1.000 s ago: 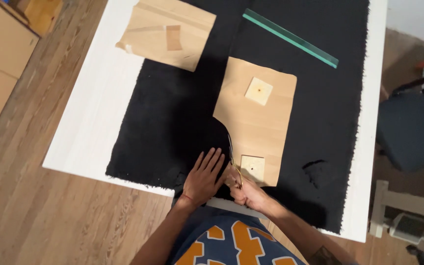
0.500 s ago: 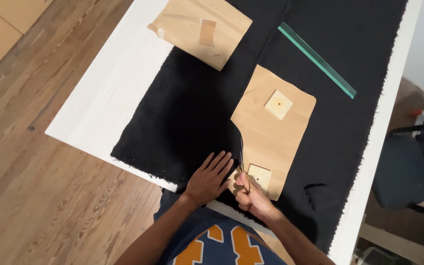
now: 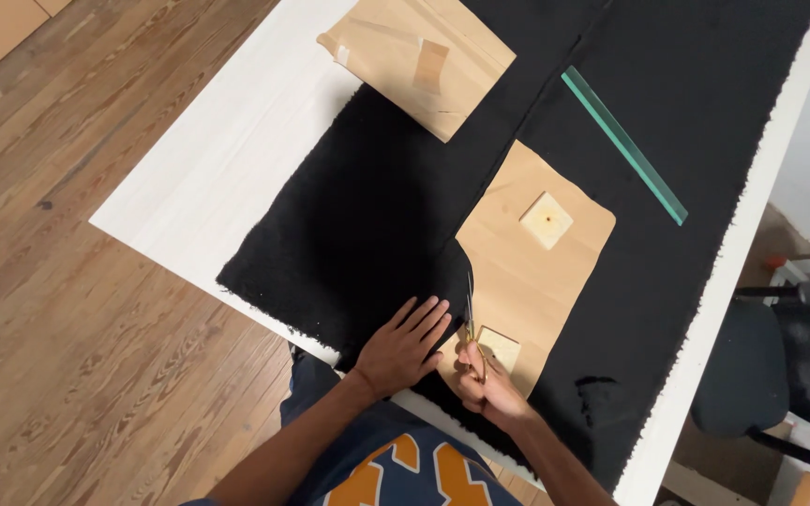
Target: Cutting black fabric using a paper pattern and scissors on a workshop table.
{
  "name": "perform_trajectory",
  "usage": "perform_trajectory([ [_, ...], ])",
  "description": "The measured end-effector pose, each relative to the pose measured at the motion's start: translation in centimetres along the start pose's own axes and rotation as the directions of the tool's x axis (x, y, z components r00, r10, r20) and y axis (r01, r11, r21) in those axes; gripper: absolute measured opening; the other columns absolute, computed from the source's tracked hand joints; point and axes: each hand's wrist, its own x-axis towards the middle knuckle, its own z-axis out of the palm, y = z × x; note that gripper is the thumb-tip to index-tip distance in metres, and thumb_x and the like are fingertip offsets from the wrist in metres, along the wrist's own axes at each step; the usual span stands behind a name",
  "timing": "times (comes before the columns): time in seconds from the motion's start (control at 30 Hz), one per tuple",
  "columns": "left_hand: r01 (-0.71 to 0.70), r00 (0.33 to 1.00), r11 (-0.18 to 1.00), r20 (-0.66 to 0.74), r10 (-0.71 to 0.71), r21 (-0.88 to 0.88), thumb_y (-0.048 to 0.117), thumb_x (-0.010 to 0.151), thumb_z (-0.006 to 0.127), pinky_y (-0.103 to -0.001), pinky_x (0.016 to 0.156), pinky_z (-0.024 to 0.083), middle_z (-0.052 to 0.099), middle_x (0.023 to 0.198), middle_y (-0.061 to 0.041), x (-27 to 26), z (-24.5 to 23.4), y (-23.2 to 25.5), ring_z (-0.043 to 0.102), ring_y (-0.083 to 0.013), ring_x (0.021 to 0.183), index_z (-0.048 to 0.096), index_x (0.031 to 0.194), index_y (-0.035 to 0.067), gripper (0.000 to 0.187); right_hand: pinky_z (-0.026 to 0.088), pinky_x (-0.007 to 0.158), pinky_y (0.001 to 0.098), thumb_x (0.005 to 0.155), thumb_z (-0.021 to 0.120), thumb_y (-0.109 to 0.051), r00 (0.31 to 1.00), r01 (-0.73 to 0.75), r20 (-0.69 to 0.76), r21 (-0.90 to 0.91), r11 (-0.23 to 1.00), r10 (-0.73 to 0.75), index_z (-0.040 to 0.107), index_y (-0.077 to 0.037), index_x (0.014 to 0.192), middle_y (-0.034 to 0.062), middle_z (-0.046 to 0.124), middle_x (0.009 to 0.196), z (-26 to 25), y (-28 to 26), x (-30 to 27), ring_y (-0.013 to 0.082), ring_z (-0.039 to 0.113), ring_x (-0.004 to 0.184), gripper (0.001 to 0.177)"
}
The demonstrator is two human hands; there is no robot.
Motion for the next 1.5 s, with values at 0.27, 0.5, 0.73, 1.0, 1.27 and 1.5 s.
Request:
perform_trajectory([
  [0.27, 0.004, 1.000, 1.000, -0.012, -0.004, 0.002, 0.038, 0.100, 0.056, -0.047, 0.123, 0.028, 0.047, 0.157, -0.017, 0.0, -0.1, 0.0, 0.040, -0.0303, 0.148, 0.053, 0.143, -0.003, 0.059, 0.015, 0.040, 0.0285, 0.101, 0.045, -0.057, 1.000, -0.017, -0.015, -0.045, 0.999, 0.016, 0.049, -0.018, 0.097, -0.0074, 0.023, 0.050, 0.0, -1.8, -0.6, 0.0084, 0.018, 0.040, 0.039],
  [0.5, 0.009, 1.000, 1.000, -0.010, -0.009, 0.015, 0.039, 0.100, 0.056, -0.047, 0.123, 0.027, 0.047, 0.157, -0.017, -0.1, 0.1, 0.1, 0.039, -0.0296, 0.148, 0.052, 0.143, -0.003, 0.060, 0.013, 0.040, 0.0263, 0.103, 0.044, -0.058, 0.998, -0.069, 0.003, -0.016, 0.997, 0.069, 0.050, -0.019, 0.099, -0.0093, 0.025, 0.055, -1.4, -2.1, -0.2, 0.0057, 0.019, 0.043, 0.040],
  [0.73, 0.008, 1.000, 1.000, -0.028, -0.007, 0.020, 0.041, 0.101, 0.056, -0.047, 0.124, 0.025, 0.047, 0.156, -0.016, -0.6, 0.6, 0.0, 0.038, -0.0294, 0.148, 0.051, 0.145, -0.003, 0.062, 0.014, 0.041, 0.0276, 0.099, 0.042, -0.061, 0.995, -0.048, 0.084, -0.011, 0.999, 0.049, 0.052, -0.022, 0.103, -0.0086, 0.022, 0.051, -1.1, -1.8, -0.9, 0.0067, 0.018, 0.041, 0.041],
  [1.0, 0.042, 0.999, 0.999, 0.012, -0.042, 0.014, 0.039, 0.092, 0.063, -0.050, 0.119, 0.028, 0.057, 0.143, -0.017, 0.9, -1.7, 0.8, 0.046, -0.0299, 0.139, 0.060, 0.132, -0.003, 0.058, 0.015, 0.043, 0.0291, 0.098, 0.033, -0.074, 0.981, -0.074, 0.182, 0.075, 0.994, 0.059, 0.049, -0.023, 0.099, -0.0075, 0.018, 0.052, -1.7, -0.1, -0.5, 0.0100, 0.017, 0.044, 0.054],
  [1.27, 0.092, 0.976, 0.967, -0.171, -0.135, -0.236, 0.016, 0.081, 0.074, -0.040, 0.098, 0.048, 0.065, 0.109, -0.011, 5.6, 3.2, 0.4, 0.061, -0.0292, 0.108, 0.066, 0.114, 0.001, 0.037, 0.014, 0.043, 0.0278, 0.092, 0.027, -0.081, 0.943, -0.156, 0.312, 0.125, 0.980, 0.111, 0.052, -0.021, 0.096, -0.0067, 0.018, 0.052, -3.5, -0.1, -1.1, 0.0103, 0.019, 0.046, 0.065],
  [1.5, 0.171, 0.953, 0.939, -0.194, -0.235, -0.298, 0.017, 0.075, 0.079, -0.043, 0.091, 0.048, 0.061, 0.108, -0.013, 6.4, 3.0, 0.1, 0.057, -0.0336, 0.105, 0.059, 0.114, 0.003, 0.045, 0.016, 0.044, 0.0266, 0.092, 0.028, -0.084, 0.894, -0.221, 0.435, 0.207, 0.953, 0.113, 0.050, -0.021, 0.094, -0.0069, 0.018, 0.051, -5.5, -0.6, -1.6, 0.0108, 0.021, 0.048, 0.067],
])
